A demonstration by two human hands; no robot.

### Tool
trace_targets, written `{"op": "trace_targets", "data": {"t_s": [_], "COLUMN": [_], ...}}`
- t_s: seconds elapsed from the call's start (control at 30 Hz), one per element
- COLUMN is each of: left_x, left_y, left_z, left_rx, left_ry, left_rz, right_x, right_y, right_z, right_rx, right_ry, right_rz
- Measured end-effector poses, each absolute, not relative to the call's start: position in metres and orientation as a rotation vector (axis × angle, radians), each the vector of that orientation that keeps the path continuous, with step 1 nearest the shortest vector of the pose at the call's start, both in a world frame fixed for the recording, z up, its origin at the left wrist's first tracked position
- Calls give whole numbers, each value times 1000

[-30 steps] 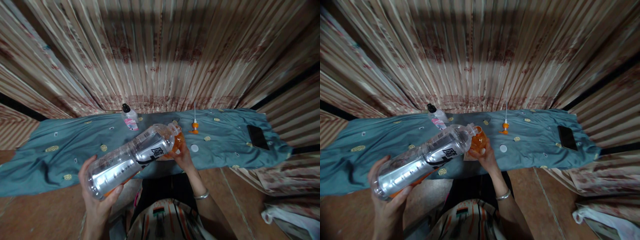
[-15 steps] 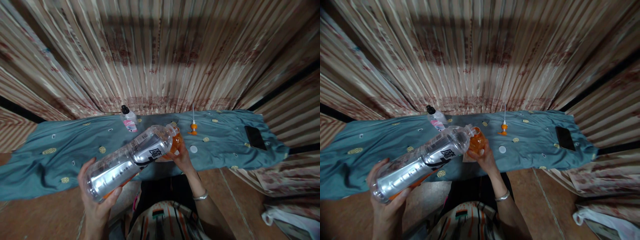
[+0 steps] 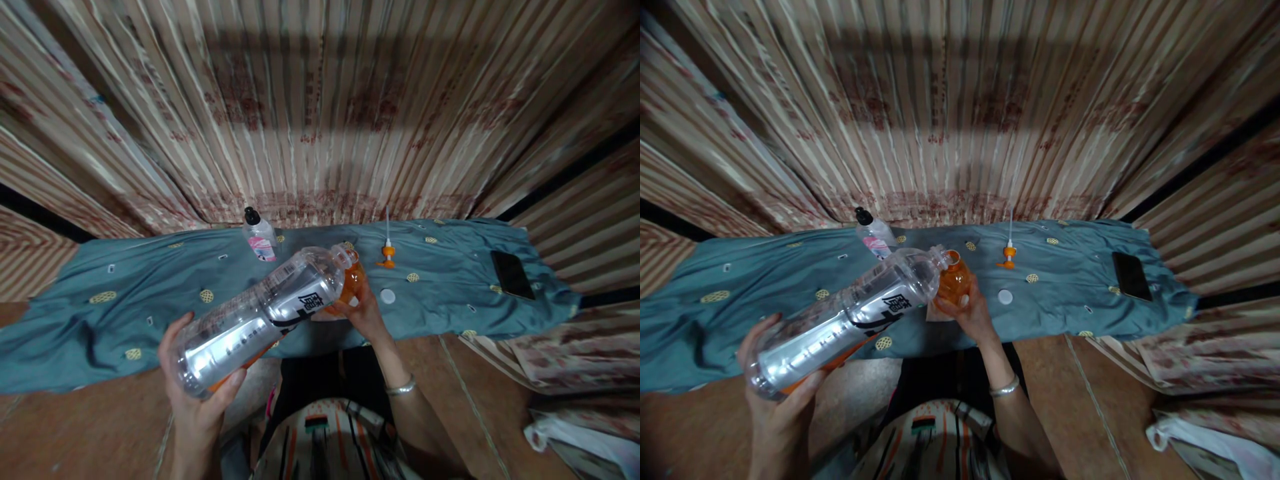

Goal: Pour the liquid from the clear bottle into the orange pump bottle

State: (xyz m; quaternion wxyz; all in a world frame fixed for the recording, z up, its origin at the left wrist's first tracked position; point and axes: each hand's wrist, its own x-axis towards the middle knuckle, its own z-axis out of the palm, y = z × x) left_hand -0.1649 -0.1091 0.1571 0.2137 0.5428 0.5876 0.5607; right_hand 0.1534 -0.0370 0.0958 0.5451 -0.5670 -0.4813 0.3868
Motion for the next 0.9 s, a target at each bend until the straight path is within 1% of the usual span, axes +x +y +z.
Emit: {"op": "trace_targets", "data": {"t_s": [0.4, 0.7, 0.9], "left_x": [-169, -155, -157], "left_y": [-108, -111, -114], "left_z": [161, 167, 166], "left_rx": [1681, 1496, 1547], "left_ry": [1620, 1608, 1644], "left_rz": [1574, 1618, 1623], "right_x": [161, 174, 183], "right_y": [-32, -28, -22], "right_z": [101, 111, 126], "right_rx": [-1298, -1278, -1268], "right_ry": [-1164, -1277, -1449], "right_rz": [940, 916, 840]}}
